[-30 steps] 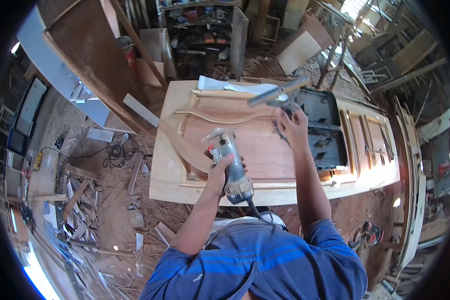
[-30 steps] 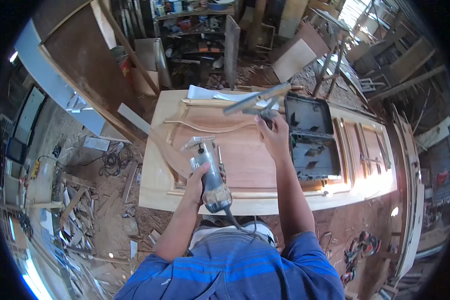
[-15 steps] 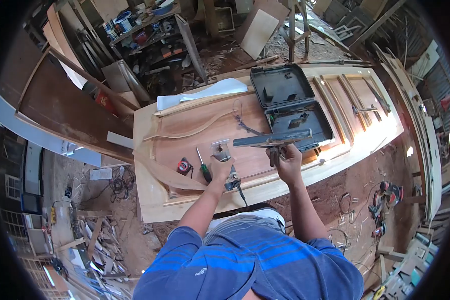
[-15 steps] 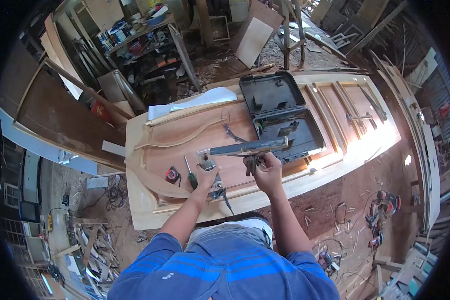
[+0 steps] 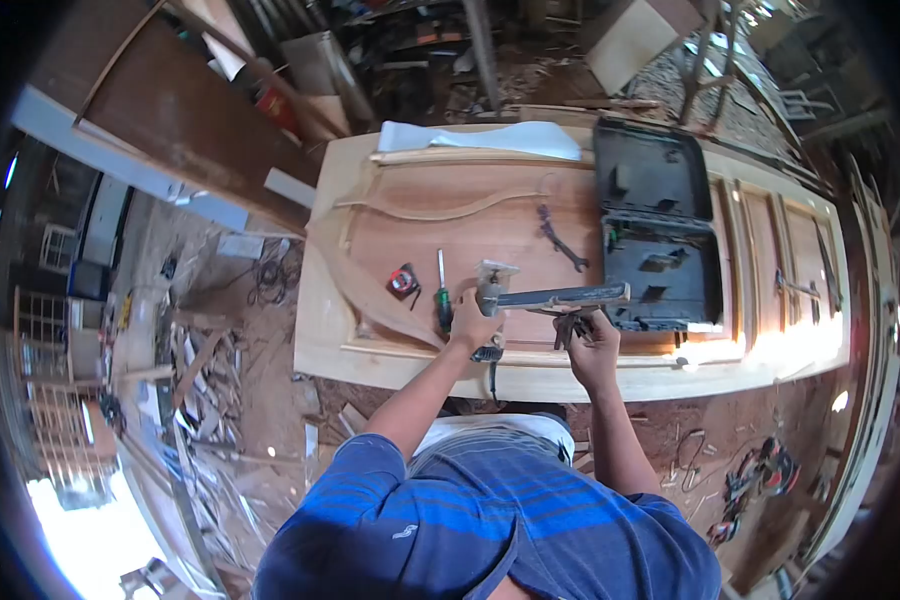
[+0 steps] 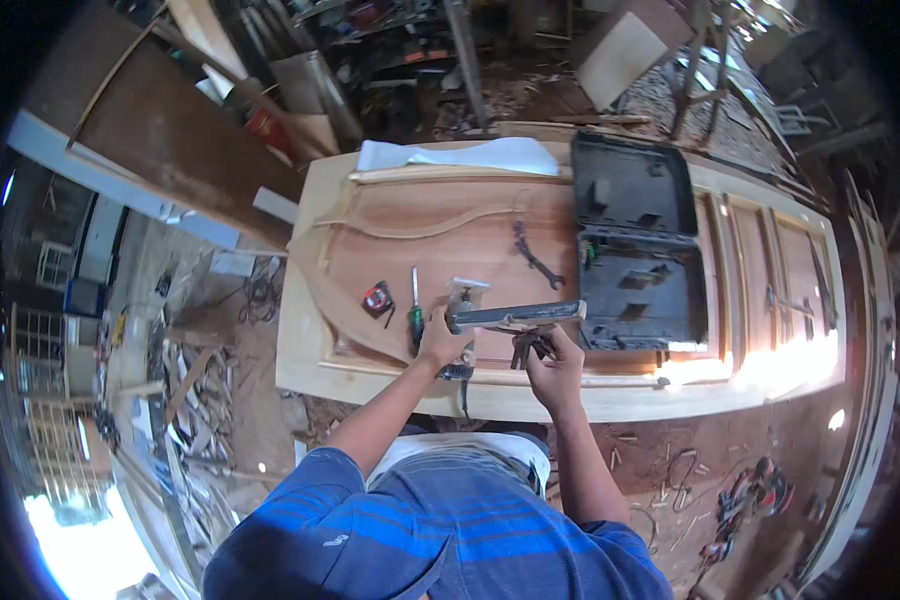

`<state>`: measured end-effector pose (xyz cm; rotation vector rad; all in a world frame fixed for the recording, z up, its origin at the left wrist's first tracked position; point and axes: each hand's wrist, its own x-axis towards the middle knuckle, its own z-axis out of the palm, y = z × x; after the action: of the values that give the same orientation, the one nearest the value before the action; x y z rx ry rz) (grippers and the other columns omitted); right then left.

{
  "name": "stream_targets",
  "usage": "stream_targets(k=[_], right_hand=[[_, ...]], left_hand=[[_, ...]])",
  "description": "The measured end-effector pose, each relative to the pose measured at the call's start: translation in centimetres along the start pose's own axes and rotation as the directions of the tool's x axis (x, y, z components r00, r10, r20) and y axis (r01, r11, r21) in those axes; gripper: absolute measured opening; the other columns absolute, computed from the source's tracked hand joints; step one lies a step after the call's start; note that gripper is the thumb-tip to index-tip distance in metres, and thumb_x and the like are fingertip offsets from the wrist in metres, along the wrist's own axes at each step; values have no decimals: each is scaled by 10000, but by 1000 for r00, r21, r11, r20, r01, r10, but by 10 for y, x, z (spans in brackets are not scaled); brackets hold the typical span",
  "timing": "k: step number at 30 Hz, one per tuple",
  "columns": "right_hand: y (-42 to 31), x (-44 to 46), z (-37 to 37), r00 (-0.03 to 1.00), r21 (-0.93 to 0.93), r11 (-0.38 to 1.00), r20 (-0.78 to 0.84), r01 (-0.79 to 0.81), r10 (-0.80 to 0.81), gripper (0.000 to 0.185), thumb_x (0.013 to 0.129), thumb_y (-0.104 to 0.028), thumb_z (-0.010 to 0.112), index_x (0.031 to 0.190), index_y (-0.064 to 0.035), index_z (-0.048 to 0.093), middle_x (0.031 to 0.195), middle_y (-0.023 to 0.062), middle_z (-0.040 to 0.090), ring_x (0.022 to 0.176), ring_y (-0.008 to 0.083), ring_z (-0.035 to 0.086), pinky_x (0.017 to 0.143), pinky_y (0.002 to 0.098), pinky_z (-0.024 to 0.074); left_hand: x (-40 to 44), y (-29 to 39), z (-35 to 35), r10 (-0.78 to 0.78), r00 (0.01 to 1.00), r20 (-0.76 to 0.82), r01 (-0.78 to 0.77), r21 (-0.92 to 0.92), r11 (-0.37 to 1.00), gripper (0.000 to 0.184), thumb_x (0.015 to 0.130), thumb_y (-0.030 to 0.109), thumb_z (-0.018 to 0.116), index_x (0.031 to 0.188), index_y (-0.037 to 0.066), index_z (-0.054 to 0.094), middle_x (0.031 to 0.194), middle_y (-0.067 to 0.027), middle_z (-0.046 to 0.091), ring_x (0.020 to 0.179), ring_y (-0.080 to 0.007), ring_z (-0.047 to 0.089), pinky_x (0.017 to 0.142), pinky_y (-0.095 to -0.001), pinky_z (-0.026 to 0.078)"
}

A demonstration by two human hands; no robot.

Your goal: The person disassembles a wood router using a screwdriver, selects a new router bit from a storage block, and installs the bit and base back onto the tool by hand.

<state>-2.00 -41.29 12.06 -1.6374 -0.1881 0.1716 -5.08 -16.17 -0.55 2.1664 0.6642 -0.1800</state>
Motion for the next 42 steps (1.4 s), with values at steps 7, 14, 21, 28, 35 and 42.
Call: stream_targets(k=[7, 14, 21, 28, 35, 42], right_hand=[[-6, 2, 79, 984, -124, 992, 179, 4, 19, 222, 946, -71, 792, 1135, 10, 708, 990, 14, 733, 911, 63, 653, 802, 246, 524], [-28, -18, 268, 939, -216, 975, 342, 50, 28, 185, 906, -69, 767, 1054, 0, 679, 793, -20, 594, 732, 56, 517, 651, 250, 421], [-74, -50, 501, 823, -414, 909, 533, 52, 196, 279, 897, -204, 851, 1016, 0, 702, 742, -18, 594, 690, 69, 511, 617, 272, 428], [-117, -73, 612, 671, -450, 875, 706, 178, 226, 372, 885, -243, 878, 1090, 34, 738, 864, 117, 750, 778, 129, 642, 716, 337, 540], [-126, -63, 630, 667, -456, 862, 716, 222, 207, 348, 911, -281, 806, 1131, -21, 734, 900, 197, 772, 816, 323, 774, 752, 398, 590], [-105, -47, 636, 663, -453, 880, 704, 144, 254, 443, 882, -257, 824, 1238, -19, 714, 985, 206, 790, 918, 293, 796, 827, 399, 612]], left_hand=[[-38, -45, -83, 125, 985, 122, -55, -464, 884, 650, 886, 226, 843, 1396, -62, 561, 1162, -145, 740, 1056, -197, 709, 940, -334, 571], [-61, -153, -234, 214, 961, 174, 40, -855, 517, 322, 1115, 199, 604, 1345, -26, 631, 1163, -73, 739, 1022, -124, 712, 984, -288, 549], [-81, -298, -435, 317, 876, 364, 322, -930, 179, 460, 1150, 366, 494, 1327, -26, 658, 1130, -107, 750, 996, -187, 724, 940, -327, 559], [-99, -326, -549, 266, 917, 298, -24, -624, 781, 491, 960, 404, 804, 1225, -1, 723, 1015, -63, 754, 940, -128, 664, 884, -331, 543], [-107, -305, -593, 168, 959, 229, -35, -491, 870, 506, 933, 469, 813, 1065, -17, 763, 831, -84, 725, 806, -158, 651, 762, -374, 538], [-92, -326, -572, 98, 981, 167, -41, -315, 948, 427, 974, 403, 780, 1135, 8, 764, 826, -48, 709, 772, -127, 607, 721, -350, 511]])
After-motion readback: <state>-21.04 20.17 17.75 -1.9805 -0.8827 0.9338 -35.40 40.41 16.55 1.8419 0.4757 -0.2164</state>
